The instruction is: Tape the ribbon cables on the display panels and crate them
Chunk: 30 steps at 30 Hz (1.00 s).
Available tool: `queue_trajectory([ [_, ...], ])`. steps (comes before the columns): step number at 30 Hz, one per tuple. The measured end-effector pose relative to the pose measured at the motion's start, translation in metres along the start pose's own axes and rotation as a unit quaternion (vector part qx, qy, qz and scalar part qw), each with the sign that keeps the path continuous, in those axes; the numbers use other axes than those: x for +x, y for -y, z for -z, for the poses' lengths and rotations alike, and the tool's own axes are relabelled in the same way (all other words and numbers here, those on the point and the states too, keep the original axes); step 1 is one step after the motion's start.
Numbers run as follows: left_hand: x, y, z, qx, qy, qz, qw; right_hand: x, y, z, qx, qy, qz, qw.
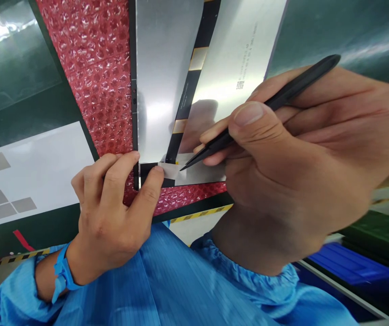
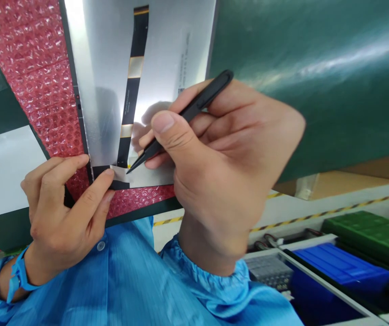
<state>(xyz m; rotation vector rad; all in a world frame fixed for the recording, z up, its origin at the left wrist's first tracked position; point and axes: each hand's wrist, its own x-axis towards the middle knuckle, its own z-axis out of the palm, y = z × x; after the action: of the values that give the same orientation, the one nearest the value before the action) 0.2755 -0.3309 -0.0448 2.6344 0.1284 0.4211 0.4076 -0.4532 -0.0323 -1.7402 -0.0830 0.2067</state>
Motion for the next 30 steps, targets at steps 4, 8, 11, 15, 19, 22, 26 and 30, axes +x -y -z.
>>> queue_trajectory([
  [4, 0.000, 0.000, 0.000, 0.003, -0.002, -0.001, 1.000, 0.000, 0.000, 0.000, -0.025, -0.014, -0.004, 1.000],
  [8, 0.001, 0.000, 0.000, 0.011, 0.002, 0.000, 1.000, -0.001, -0.003, 0.000, -0.060, -0.032, 0.017, 0.998],
  [11, 0.001, 0.000, 0.001, 0.017, 0.008, 0.002, 1.000, -0.001, -0.004, 0.001, -0.069, -0.031, 0.010, 0.997],
  [15, 0.002, 0.000, 0.003, 0.010, 0.009, -0.002, 1.000, -0.002, -0.003, 0.001, -0.064, -0.033, 0.001, 0.997],
  [19, 0.002, 0.001, 0.003, 0.016, 0.023, -0.006, 1.000, -0.003, -0.002, 0.001, -0.115, -0.052, 0.023, 0.992],
  [22, 0.000, 0.001, 0.002, 0.024, 0.012, -0.011, 1.000, -0.002, -0.006, 0.002, -0.094, -0.088, 0.041, 0.991],
  [26, -0.001, -0.004, -0.001, 0.064, 0.018, -0.004, 0.998, 0.002, -0.019, 0.003, 0.017, -0.119, 0.047, 0.992],
  [30, 0.002, -0.012, -0.002, 0.114, 0.079, -0.034, 0.990, 0.004, -0.028, 0.001, 0.039, -0.142, 0.060, 0.987],
])
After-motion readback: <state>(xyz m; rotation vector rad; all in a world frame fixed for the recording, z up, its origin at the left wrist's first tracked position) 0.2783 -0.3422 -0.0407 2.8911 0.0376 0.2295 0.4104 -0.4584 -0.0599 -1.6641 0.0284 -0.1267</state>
